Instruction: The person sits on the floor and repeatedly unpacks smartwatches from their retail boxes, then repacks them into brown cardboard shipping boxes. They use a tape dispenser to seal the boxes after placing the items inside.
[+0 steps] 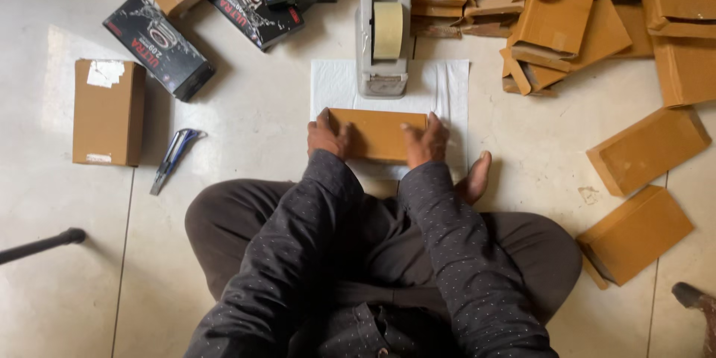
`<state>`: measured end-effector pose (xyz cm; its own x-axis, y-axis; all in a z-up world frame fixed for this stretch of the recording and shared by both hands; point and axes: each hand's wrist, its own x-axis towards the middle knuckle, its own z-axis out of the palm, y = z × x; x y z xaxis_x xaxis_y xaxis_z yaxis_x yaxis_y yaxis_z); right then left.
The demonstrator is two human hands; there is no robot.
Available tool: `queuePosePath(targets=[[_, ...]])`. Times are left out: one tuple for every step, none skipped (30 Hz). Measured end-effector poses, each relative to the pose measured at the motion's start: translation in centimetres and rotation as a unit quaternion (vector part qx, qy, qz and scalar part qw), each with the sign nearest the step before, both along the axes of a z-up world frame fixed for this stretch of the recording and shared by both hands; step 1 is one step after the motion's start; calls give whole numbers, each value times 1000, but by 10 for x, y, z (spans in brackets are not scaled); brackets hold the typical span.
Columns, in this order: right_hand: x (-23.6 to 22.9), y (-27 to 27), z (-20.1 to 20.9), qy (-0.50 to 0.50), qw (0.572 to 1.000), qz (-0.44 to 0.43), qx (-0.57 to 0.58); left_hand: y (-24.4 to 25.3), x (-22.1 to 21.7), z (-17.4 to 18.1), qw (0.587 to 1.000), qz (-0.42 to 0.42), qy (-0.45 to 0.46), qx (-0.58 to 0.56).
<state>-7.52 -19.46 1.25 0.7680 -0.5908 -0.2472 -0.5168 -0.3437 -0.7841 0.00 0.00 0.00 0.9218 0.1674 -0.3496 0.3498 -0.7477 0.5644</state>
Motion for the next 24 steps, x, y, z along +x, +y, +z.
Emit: queuePosePath(targets=[[10,6,18,13,997,30,-64,-12,5,17,999,-11,-2,37],[20,13,34,14,990,48,-135,-24,9,33,995,-25,-43,81],[19,21,45,25,976,69,-204,-31,1,44,988,-39,-75,126],[17,26,54,35,958,90,-271,-37,-5,53,978,-53,-107,170],[17,30,59,41,958,81,-272,-42,-10,60,968,-79,-137,194],[16,32,62,46,958,73,-273,-46,-14,65,956,-105,-166,216],[22,34,64,46,958,63,-274,-48,-10,69,941,-129,-201,239],[28,34,64,34,957,61,-280,-48,-4,72,944,-133,-194,233],[25,32,62,30,956,60,-285,-48,-5,72,947,-139,-181,225],[24,31,59,26,955,59,-290,-47,-6,71,951,-145,-167,217],[24,30,57,16,959,53,-278,-48,-5,70,955,-127,-167,211],[25,28,56,6,963,46,-266,-49,-4,68,958,-109,-168,206],[28,26,55,-6,966,36,-255,-51,1,68,961,-91,-172,199],[31,23,56,-28,962,34,-270,-52,5,68,962,-85,-180,187],[29,25,57,-45,957,35,-283,-51,3,69,964,-80,-183,177],[27,26,58,-62,953,35,-296,-51,1,71,966,-74,-186,167],[28,29,60,-45,952,39,-299,-51,0,73,958,-85,-208,177],[28,33,61,-28,952,43,-302,-52,-2,76,950,-96,-229,188],[27,35,63,-10,951,48,-305,-52,-4,79,942,-107,-250,198],[31,36,63,-12,955,48,-293,-51,-2,82,945,-107,-240,193],[32,33,63,-10,958,48,-282,-52,1,83,950,-108,-227,187],[31,32,61,-8,961,49,-272,-52,0,84,954,-109,-213,181],[32,32,60,1,964,47,-260,-53,1,84,960,-102,-195,175],[31,32,59,10,967,45,-249,-53,-1,84,965,-96,-176,169]])
